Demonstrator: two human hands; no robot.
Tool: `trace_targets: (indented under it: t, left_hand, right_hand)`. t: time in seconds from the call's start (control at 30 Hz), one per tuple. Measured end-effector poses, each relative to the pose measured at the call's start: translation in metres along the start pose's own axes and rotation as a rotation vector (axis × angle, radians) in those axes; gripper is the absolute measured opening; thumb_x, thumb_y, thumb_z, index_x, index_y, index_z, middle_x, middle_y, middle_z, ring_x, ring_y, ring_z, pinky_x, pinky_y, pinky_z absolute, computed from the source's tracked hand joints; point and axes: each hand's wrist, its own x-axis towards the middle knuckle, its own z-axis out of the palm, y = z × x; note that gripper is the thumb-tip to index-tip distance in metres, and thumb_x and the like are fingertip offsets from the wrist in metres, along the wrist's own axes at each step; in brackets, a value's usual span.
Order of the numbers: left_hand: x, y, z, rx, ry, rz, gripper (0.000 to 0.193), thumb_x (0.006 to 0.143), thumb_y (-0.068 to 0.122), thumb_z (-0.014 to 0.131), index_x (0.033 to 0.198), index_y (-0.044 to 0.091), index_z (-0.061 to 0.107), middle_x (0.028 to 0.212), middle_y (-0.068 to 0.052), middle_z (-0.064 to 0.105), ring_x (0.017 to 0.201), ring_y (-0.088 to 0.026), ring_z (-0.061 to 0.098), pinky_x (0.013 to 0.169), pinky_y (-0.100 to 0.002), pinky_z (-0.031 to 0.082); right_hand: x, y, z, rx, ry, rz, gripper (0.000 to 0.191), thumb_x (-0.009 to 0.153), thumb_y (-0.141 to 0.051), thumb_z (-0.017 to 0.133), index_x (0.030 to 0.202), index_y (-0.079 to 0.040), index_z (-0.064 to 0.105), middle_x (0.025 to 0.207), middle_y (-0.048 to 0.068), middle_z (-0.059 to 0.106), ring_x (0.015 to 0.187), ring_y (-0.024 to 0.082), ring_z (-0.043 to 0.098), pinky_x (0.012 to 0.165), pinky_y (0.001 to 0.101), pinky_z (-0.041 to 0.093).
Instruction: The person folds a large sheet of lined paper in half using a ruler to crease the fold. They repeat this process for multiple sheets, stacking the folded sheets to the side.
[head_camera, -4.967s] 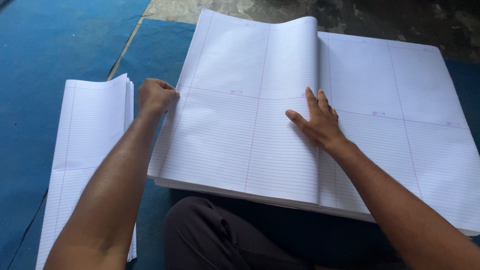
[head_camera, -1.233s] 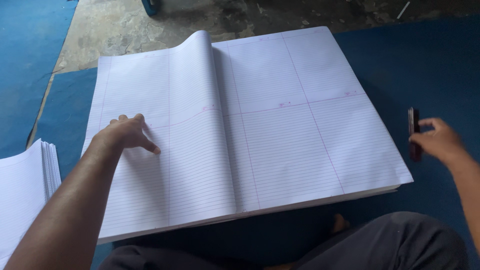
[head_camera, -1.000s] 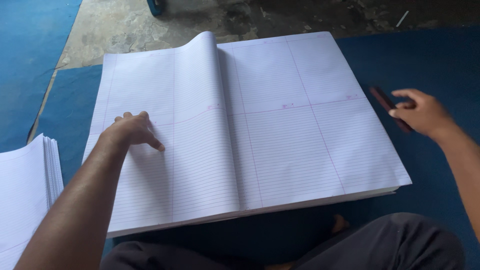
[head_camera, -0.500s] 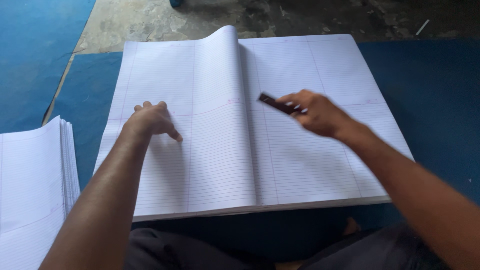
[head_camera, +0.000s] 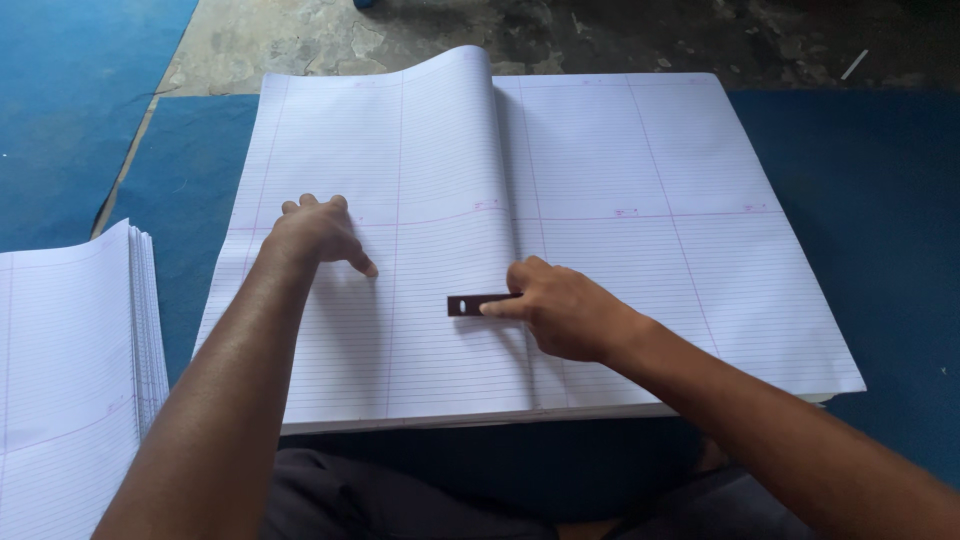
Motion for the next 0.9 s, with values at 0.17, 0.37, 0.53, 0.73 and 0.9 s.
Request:
trace_targets:
  t: [0.17, 0.37, 0.53, 0.73, 0.9]
  left_hand:
    - [-0.001, 0.001, 0.0, -0.014, -0.006, -0.005, 0.104, 0.06, 0.041, 0.098, 0.146, 0.009, 0.049, 0.152, -0.03, 0.04, 0.148, -0.044, 0.031, 0.107, -0.061, 0.049]
    - [0.004, 0.001, -0.001, -0.007, 0.004, 0.002, 0.106, 0.06, 0.041, 0.099, 0.147, 0.011, 0.047, 0.154, -0.03, 0.033, 0.148, -0.046, 0.025, 0.107, -0.061, 0.046]
    - [0.01, 0.003, -0.004, 0.016, -0.02, -0.009, 0.107, 0.06, 0.041, 0.099, 0.148, 0.011, 0.046, 0.152, -0.028, 0.038, 0.147, -0.044, 0.03, 0.106, -0.058, 0.049]
    - [0.017, 0.002, -0.005, 0.043, -0.03, 0.0, 0.106, 0.059, 0.043, 0.099, 0.146, 0.01, 0.049, 0.149, -0.027, 0.041, 0.143, -0.043, 0.036, 0.101, -0.056, 0.055]
    - [0.022, 0.002, -0.007, 0.053, -0.033, 0.012, 0.104, 0.059, 0.044, 0.098, 0.145, 0.009, 0.05, 0.146, -0.028, 0.042, 0.14, -0.043, 0.038, 0.097, -0.053, 0.058]
  right_hand:
    - [-0.006, 0.012, 0.018, 0.035, 0.042, 0.013, 0.038, 0.094, -0.002, 0.057, 0.12, -0.024, 0.074, 0.103, 0.013, 0.065, 0.089, 0.022, 0.065, 0.078, 0.034, 0.06]
    - [0.0, 0.032, 0.025, 0.027, 0.091, 0.044, 0.033, 0.095, -0.007, 0.058, 0.118, -0.025, 0.075, 0.107, 0.014, 0.065, 0.094, 0.022, 0.066, 0.081, 0.0342, 0.061]
    - [0.024, 0.052, 0.02, 0.03, 0.115, 0.1, 0.03, 0.096, -0.013, 0.058, 0.117, -0.026, 0.075, 0.108, 0.012, 0.066, 0.1, 0.023, 0.063, 0.086, 0.0336, 0.06]
    - [0.059, 0.083, 0.019, 0.19, 0.072, 0.33, 0.032, 0.09, -0.012, 0.066, 0.116, -0.028, 0.074, 0.115, 0.005, 0.06, 0.106, 0.018, 0.059, 0.101, 0.0323, 0.052]
    - [0.09, 0.118, 0.026, 0.163, 0.121, 0.409, 0.039, 0.089, -0.007, 0.07, 0.12, -0.03, 0.074, 0.112, 0.004, 0.061, 0.107, 0.018, 0.058, 0.104, 0.0303, 0.052]
